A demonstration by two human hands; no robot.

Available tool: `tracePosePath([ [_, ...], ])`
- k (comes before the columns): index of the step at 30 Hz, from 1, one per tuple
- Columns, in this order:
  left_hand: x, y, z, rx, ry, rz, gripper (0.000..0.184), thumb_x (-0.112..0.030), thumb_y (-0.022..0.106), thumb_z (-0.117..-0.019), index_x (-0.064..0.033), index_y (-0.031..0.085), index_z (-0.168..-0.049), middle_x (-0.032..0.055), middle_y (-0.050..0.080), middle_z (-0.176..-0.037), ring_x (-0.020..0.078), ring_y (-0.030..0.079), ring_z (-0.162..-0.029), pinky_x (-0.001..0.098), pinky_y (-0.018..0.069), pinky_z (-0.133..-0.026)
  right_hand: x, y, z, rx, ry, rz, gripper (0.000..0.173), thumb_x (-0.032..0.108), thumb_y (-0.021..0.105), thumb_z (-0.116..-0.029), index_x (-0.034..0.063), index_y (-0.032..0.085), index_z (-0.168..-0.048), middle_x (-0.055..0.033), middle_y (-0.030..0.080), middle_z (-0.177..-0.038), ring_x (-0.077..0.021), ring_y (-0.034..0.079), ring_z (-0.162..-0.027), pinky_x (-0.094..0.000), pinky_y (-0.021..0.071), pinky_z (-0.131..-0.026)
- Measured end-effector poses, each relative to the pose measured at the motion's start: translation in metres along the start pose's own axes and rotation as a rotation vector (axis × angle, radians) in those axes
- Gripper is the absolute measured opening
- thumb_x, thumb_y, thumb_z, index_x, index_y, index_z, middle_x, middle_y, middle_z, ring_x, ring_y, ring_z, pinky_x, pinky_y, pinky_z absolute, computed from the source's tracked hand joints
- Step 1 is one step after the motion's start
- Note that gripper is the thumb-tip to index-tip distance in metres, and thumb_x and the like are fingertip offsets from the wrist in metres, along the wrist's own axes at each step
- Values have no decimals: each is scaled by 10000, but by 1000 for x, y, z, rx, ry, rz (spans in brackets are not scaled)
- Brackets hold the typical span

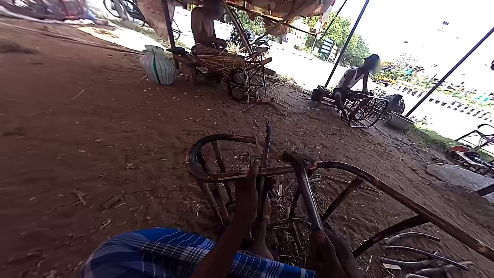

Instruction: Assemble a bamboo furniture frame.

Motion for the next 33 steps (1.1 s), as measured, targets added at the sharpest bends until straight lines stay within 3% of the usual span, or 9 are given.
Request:
tracePosePath([
  [5,2,2,0,-5,27,-3,491,-495,463,-1075,-74,703,-1152,116,758,-966,237,748,-809,400,638,-742,-7,-10,-4,36,218,28,612,701,337,-1017,158,568,-858,29,418,-596,-112,394,-451,-300,373,-416],
  [8,3,0,-3,-7,66,-5,475,-473,471,-1077,-58,685,-1165,126,756,-965,247,756,-808,419,652,-755,35,-14,11,-75,-104,-99,565,652,355,-1041,149,553,-879,69,408,-600,-49,369,-444,-238,341,-386],
  [12,9,-4,-14,-23,112,-78,492,-489,491,-1068,-40,682,-1124,129,710,-811,237,687,-615,391,620,-578,40,-12,18,-126,-357,-36,603,659,324,-1040,121,566,-917,39,426,-599,-59,396,-450,-257,363,-396],
  [20,10,-6,-14,-92,138,-131,522,-567,524,-1028,-65,667,-1008,114,647,-693,239,624,-520,397,580,-504,-11,-2,-10,87,125,121,641,710,307,-1018,150,586,-878,14,456,-619,-132,441,-476,-330,413,-444],
  [22,5,-5,-15,-111,155,-159,515,-568,538,-1019,-75,678,-971,99,637,-670,218,597,-489,378,557,-473,-1,-4,-7,84,197,-14,602,673,329,-1033,148,567,-860,28,429,-600,-107,398,-444,-291,372,-400],
  [26,4,-6,-14,-100,156,-171,544,-596,518,-1017,-88,691,-927,90,638,-653,201,580,-469,346,536,-452,62,-15,14,-78,-337,-232,519,648,368,-1038,183,552,-899,81,415,-619,-13,374,-463,-205,340,-398],
  [28,5,-4,-16,-102,173,-149,510,-566,531,-1025,-88,682,-934,91,618,-657,205,563,-469,353,529,-449,48,-12,10,-159,-481,-160,537,673,349,-1032,201,564,-895,79,403,-607,-16,366,-464,-213,326,-408],
  [31,7,-8,-18,-123,149,-197,543,-613,543,-999,-94,672,-900,90,594,-645,216,546,-472,377,512,-450,-11,-8,-7,-3,53,27,574,621,316,-1058,162,559,-816,40,421,-577,-82,393,-447,-274,371,-419],
  [33,4,-10,-22,-147,129,-228,560,-613,546,-996,-83,670,-866,93,586,-618,220,538,-459,382,499,-444,-10,-10,-10,-6,208,-81,542,562,296,-1077,140,527,-826,38,387,-545,-91,353,-392,-274,350,-356],
])
Point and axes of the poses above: each hand's wrist, its own z-axis away from the middle knuckle, its own y-axis out of the palm, x = y × z, the point moved 5 cm from there along -z, towards the middle knuckle
